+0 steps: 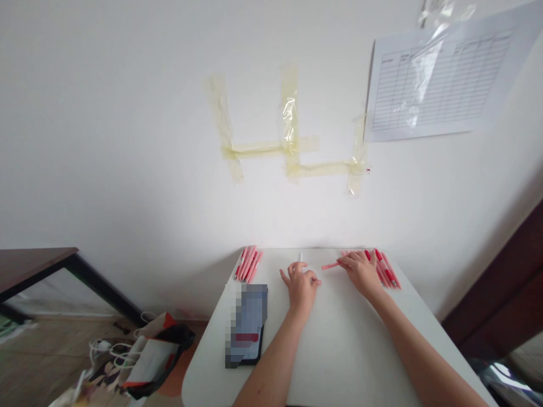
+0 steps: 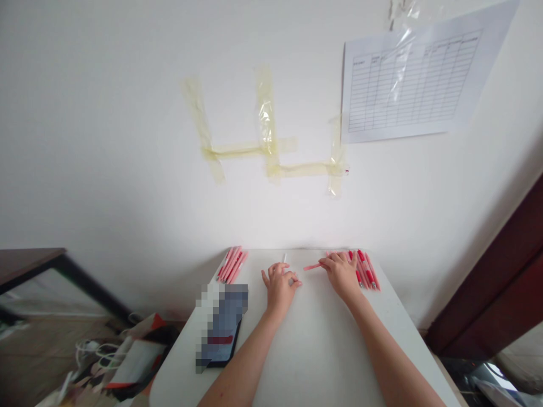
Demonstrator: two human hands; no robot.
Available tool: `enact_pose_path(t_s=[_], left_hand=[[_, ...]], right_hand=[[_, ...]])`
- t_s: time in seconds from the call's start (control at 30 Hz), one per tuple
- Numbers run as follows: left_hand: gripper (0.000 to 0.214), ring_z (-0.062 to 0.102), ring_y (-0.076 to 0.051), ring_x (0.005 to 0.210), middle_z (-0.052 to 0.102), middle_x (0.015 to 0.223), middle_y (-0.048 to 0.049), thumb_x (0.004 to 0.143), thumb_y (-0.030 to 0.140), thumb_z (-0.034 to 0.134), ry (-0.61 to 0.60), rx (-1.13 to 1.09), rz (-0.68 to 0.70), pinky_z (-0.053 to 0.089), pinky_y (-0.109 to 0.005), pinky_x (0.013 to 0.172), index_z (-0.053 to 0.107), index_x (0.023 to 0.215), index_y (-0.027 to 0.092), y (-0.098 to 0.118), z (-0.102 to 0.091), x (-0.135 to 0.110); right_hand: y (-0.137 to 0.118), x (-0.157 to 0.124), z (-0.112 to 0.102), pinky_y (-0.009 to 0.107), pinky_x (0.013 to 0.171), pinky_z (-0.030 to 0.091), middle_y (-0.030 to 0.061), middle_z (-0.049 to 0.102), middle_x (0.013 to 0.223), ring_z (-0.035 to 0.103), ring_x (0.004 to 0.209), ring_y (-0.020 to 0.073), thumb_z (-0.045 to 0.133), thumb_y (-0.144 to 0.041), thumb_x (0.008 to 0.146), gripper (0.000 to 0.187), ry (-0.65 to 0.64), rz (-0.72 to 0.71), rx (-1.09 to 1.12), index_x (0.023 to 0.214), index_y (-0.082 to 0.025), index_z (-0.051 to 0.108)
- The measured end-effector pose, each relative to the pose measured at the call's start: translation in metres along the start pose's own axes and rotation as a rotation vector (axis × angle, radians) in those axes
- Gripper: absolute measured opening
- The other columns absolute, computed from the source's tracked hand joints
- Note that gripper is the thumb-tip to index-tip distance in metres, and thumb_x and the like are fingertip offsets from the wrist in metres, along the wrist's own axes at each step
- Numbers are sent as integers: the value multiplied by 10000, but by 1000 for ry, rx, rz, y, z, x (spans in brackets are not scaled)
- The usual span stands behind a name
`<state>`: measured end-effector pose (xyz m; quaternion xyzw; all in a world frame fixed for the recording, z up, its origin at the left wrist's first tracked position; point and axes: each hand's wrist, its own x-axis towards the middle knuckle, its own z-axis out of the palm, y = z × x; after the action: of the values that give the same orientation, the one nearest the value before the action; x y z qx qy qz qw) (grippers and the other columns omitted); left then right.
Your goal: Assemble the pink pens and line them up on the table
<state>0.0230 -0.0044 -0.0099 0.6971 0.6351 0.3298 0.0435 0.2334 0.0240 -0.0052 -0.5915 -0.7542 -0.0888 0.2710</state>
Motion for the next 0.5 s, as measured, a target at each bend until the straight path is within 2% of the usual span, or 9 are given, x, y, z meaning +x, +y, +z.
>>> enact_pose_path(t_s=[0.13, 0.3, 0.5], left_hand=[[124, 480, -263, 1291, 617, 1222, -2, 703, 249, 841, 13, -9, 7, 126, -734, 1202, 722, 734, 264, -2, 1, -1], [124, 478, -257, 1282, 621, 1214, -1, 697, 245, 844, 17, -4, 6, 127, -734, 1198, 728, 733, 271, -3, 1, 0], [111, 470, -268, 1283, 626, 1211, -18, 711, 234, 830, 4, 10, 5, 145, -742, 1192, 732, 747, 272, -1, -1, 0]], right_hand=[[1, 0, -2, 775, 1115, 86, 51, 708, 1074, 540, 1118, 286, 442, -264, 1004, 318, -13, -43, -16, 1058, -337, 747], [2, 1, 0, 772, 1111, 120, 56, 679, 1101, 529, 1145, 295, 467, -234, 985, 320, -56, -78, -46, 1012, -354, 762], [-6, 0, 0, 776, 1123, 84, 43, 711, 1081, 539, 1167, 296, 483, -191, 973, 321, -99, -128, -30, 1038, -343, 758]])
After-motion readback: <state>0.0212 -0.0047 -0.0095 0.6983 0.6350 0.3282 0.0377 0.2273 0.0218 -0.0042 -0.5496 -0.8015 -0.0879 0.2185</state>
